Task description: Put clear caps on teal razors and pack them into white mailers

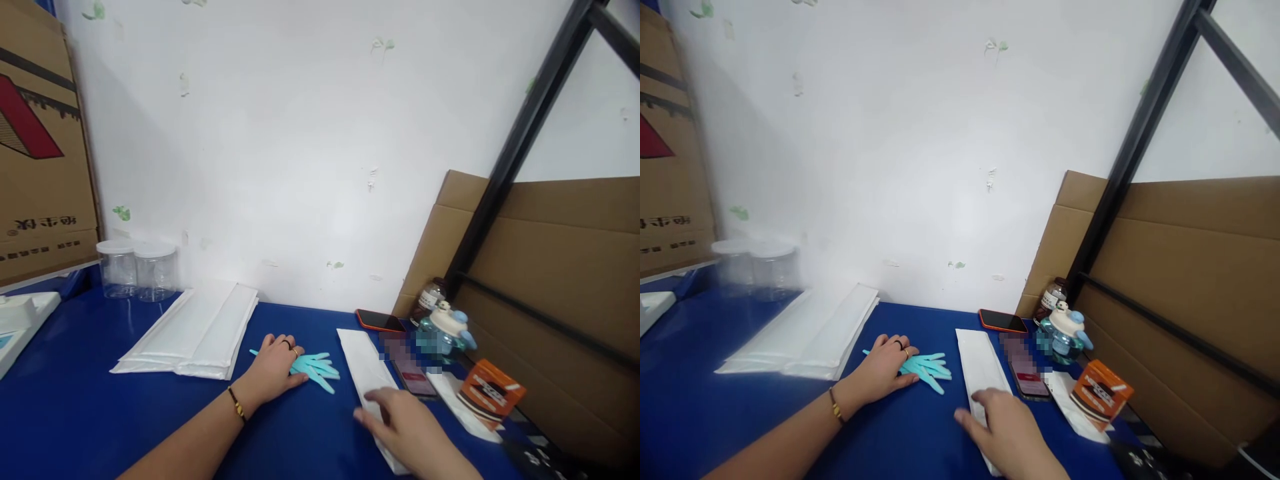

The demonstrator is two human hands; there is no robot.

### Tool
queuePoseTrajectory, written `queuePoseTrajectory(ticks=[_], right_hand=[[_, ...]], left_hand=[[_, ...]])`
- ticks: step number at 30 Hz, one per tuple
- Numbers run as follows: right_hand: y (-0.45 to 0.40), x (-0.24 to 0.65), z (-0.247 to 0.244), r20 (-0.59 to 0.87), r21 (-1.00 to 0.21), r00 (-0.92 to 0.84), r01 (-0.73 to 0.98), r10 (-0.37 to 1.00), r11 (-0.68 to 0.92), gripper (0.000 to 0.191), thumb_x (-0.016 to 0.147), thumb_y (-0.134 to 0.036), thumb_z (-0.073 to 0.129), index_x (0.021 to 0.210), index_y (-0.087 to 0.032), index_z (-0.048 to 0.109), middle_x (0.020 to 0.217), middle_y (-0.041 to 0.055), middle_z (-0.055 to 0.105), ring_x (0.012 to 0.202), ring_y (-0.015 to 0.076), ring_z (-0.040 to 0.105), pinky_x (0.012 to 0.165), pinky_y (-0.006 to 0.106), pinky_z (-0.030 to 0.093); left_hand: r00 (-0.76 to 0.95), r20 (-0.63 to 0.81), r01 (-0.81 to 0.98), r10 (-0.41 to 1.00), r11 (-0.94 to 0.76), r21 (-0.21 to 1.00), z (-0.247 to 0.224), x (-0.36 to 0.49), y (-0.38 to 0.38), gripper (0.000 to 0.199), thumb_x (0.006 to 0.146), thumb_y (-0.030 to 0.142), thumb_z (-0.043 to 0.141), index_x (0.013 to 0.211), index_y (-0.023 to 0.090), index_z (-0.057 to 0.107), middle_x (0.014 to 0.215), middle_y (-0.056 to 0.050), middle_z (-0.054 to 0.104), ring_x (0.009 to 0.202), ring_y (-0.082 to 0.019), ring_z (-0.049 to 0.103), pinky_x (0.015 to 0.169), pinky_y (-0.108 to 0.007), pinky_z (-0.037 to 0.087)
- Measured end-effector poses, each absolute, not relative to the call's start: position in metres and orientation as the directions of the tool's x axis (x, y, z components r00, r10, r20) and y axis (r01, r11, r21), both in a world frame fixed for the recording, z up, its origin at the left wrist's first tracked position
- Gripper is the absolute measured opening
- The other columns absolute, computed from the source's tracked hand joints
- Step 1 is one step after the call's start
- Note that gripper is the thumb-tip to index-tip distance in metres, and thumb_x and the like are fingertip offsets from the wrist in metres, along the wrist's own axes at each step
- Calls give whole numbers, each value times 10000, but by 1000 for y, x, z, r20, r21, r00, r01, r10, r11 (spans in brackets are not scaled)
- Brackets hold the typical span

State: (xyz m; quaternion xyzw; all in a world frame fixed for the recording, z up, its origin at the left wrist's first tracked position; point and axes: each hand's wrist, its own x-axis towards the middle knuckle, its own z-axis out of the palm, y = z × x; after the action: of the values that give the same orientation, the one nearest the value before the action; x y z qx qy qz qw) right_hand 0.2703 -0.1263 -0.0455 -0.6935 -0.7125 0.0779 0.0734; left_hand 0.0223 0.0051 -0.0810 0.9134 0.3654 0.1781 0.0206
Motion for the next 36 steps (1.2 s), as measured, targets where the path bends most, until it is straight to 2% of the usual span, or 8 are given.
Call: queuePoseTrajectory(ticks=[2,5,10,16,18,21,25,36], right_hand=[[-111,274,-43,101,-247,-61,965,993,85,451,879,-487,327,1187,-259,565,1122,108,608,1001,255,578,835,340,426],[-80,280,-58,117,-198,-140,967,983,161,521,872,-525,334,1352,-327,367,1438,30,327,1340,279,210,1055,436,218],[-40,284,-100,-49,-182,26,983,998,-34,549,902,-538,176,1417,-347,163,1509,-35,89,1379,251,14,1087,478,71],[-24,286,-84,-1,-173,30,984,1000,-30,544,893,-514,253,1390,-296,295,1486,28,217,1370,279,100,1072,486,97],[-21,283,-64,67,-228,-56,971,996,70,487,866,-477,368,1292,-260,462,1393,78,399,1298,289,298,1036,446,217],[-19,273,-44,7,-392,-252,890,968,234,257,783,-360,527,956,-214,651,963,62,663,873,195,599,758,275,435],[-17,256,-54,-40,-453,-237,870,971,194,113,653,-271,650,722,-184,635,658,3,630,585,126,547,510,199,361],[-17,255,-76,78,-582,-210,784,974,216,82,682,-245,624,707,-170,646,599,-11,581,537,100,482,487,191,313]], left_hand=[[670,312,661,673,-733,161,-80,22,4,406,785,522,533,1073,241,593,982,-74,565,952,-255,490,825,-380,279],[673,303,662,675,-732,160,-78,22,3,409,787,524,530,1074,239,592,980,-77,572,951,-256,496,813,-376,286],[673,282,665,684,-726,173,-77,21,4,402,787,529,526,1064,245,597,997,-73,579,962,-259,502,808,-374,298],[645,266,649,716,-697,304,-79,17,7,372,795,503,519,1073,267,590,1040,-49,589,996,-247,506,843,-364,308],[639,255,639,726,-685,349,-78,15,9,300,800,434,529,1044,274,599,1043,-29,597,994,-230,515,843,-350,315],[619,224,647,753,-650,399,-77,14,12,207,790,322,528,962,259,623,1004,-14,617,969,-207,533,830,-324,327],[577,216,663,788,-606,439,-78,15,13,150,764,265,533,875,247,633,925,2,633,912,-189,550,803,-308,335],[618,252,649,744,-665,371,-78,15,14,216,797,375,547,964,254,613,979,-16,617,946,-204,539,840,-330,344]])
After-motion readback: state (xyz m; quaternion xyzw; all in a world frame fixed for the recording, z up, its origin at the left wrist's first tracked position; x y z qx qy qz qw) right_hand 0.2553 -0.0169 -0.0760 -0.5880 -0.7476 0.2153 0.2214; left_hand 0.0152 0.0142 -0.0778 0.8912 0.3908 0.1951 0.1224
